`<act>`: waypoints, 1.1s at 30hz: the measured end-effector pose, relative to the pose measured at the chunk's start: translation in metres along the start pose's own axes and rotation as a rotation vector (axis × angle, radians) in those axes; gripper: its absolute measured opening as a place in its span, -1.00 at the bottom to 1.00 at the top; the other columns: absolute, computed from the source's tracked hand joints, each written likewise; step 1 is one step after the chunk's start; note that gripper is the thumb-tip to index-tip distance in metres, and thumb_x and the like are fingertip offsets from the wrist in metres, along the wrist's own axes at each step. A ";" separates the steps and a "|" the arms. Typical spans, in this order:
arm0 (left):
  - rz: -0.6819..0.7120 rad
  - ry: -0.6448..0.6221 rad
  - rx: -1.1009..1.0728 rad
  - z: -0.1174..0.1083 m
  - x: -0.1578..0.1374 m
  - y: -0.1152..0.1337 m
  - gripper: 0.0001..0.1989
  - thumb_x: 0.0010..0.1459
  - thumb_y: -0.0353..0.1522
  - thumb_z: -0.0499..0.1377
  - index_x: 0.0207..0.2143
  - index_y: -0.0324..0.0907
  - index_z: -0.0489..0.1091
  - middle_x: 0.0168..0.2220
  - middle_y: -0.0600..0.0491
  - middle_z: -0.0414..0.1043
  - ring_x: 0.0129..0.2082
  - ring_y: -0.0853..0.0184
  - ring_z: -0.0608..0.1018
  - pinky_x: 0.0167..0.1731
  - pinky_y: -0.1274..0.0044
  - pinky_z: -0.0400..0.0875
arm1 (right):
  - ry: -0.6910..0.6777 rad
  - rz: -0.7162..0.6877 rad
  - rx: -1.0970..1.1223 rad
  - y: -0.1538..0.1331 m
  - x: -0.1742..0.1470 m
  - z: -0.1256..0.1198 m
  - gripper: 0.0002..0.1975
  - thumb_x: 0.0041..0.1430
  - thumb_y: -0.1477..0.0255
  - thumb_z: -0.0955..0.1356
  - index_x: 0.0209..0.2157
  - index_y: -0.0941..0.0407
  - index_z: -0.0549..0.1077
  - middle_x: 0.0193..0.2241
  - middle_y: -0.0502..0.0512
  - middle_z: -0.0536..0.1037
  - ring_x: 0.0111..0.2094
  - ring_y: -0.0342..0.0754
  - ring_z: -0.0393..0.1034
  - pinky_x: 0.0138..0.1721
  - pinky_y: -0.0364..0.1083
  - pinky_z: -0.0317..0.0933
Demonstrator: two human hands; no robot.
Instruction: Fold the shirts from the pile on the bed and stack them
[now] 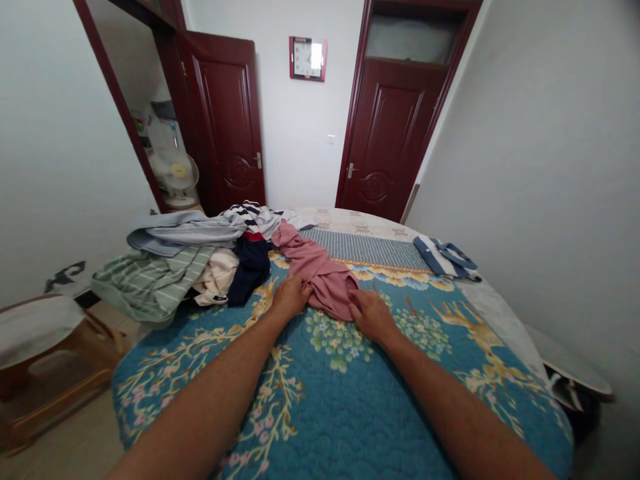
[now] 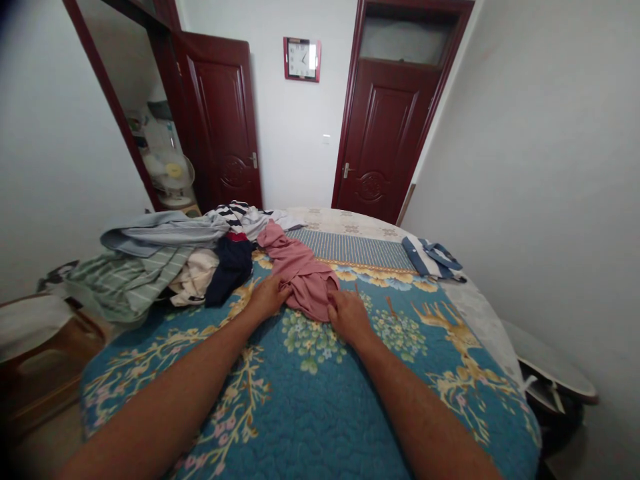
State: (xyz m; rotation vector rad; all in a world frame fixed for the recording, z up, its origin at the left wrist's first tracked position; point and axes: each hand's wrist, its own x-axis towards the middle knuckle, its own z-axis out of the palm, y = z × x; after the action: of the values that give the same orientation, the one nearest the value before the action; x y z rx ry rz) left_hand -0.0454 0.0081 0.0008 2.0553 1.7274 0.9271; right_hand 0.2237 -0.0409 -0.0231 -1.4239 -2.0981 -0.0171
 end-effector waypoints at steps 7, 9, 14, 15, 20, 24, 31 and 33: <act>-0.036 -0.035 -0.157 -0.015 0.007 -0.012 -0.90 0.21 -0.36 0.17 -0.36 -0.15 0.46 -0.43 0.05 0.54 -0.39 0.27 0.54 -0.35 0.50 0.31 | 0.345 0.112 0.259 0.023 0.002 -0.020 -0.67 0.18 0.56 0.26 -0.18 0.10 0.63 -0.21 0.17 0.64 -0.13 0.07 0.54 -0.01 0.05 0.41; -0.001 -0.067 -0.180 -0.018 0.003 -0.008 -0.92 0.16 -0.37 0.17 -0.38 -0.15 0.45 -0.46 0.09 0.52 -0.42 0.30 0.52 -0.37 0.52 0.31 | 0.444 0.021 0.280 0.018 -0.003 -0.036 -0.67 0.19 0.56 0.26 -0.18 0.08 0.63 -0.22 0.15 0.62 -0.12 0.08 0.53 -0.01 0.07 0.42; 0.183 -0.247 -0.271 -0.028 -0.013 0.025 -0.83 0.16 -0.28 0.21 -0.46 -0.14 0.46 -0.51 0.11 0.49 -0.45 0.32 0.52 -0.39 0.53 0.33 | 0.508 -0.261 0.270 -0.024 -0.014 -0.065 -0.63 0.29 0.63 0.27 -0.06 0.03 0.63 -0.14 0.13 0.59 -0.07 0.02 0.52 0.01 0.02 0.44; 0.201 -0.218 -0.293 -0.031 -0.017 0.034 -0.78 0.20 -0.22 0.20 -0.43 -0.14 0.47 -0.48 0.10 0.51 -0.43 0.31 0.52 -0.38 0.52 0.35 | 0.480 -0.327 0.265 -0.036 -0.016 -0.065 -0.64 0.32 0.63 0.28 -0.03 0.03 0.62 -0.12 0.14 0.59 -0.06 0.01 0.52 0.01 0.01 0.44; 0.209 -0.236 -0.304 -0.031 -0.028 0.059 -0.60 0.22 -0.04 0.26 -0.07 -0.13 0.51 -0.21 0.02 0.63 -0.27 0.23 0.61 -0.24 0.46 0.44 | 0.201 -0.678 0.144 -0.082 -0.026 -0.033 -0.72 0.41 0.57 0.31 0.00 0.08 0.60 -0.03 0.16 0.66 -0.10 0.01 0.53 -0.03 -0.01 0.46; 0.094 -0.181 -0.117 -0.019 -0.029 0.050 -0.60 0.11 -0.27 0.34 0.01 -0.14 0.47 -0.14 -0.05 0.62 -0.20 0.16 0.62 -0.19 0.43 0.43 | 0.025 -0.794 0.057 -0.092 -0.031 -0.009 -0.78 0.42 0.52 0.32 -0.07 0.06 0.62 -0.02 0.14 0.68 -0.13 0.01 0.53 -0.04 -0.01 0.46; -0.112 -0.098 -0.662 -0.015 -0.014 0.035 -0.88 0.05 -0.39 0.17 -0.31 -0.16 0.44 -0.38 0.06 0.53 -0.38 0.29 0.54 -0.34 0.49 0.43 | -0.051 -0.569 0.342 -0.081 -0.034 -0.024 -0.58 0.28 0.57 0.27 0.12 0.06 0.52 0.04 0.19 0.64 -0.01 0.08 0.56 0.03 0.03 0.45; -0.180 -0.168 -0.942 -0.018 -0.013 0.037 -0.84 -0.04 -0.38 0.19 -0.32 -0.17 0.44 -0.42 0.08 0.51 -0.42 0.31 0.54 -0.35 0.48 0.46 | 0.056 -0.410 0.453 -0.073 -0.031 -0.029 -0.58 0.29 0.56 0.25 0.11 0.04 0.50 0.01 0.17 0.64 0.02 0.08 0.55 0.09 0.05 0.44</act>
State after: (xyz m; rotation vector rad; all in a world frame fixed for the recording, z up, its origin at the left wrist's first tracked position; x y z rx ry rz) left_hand -0.0299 -0.0160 0.0332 1.2837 1.0379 1.1606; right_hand 0.1830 -0.1080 0.0085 -0.7128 -2.1367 0.2372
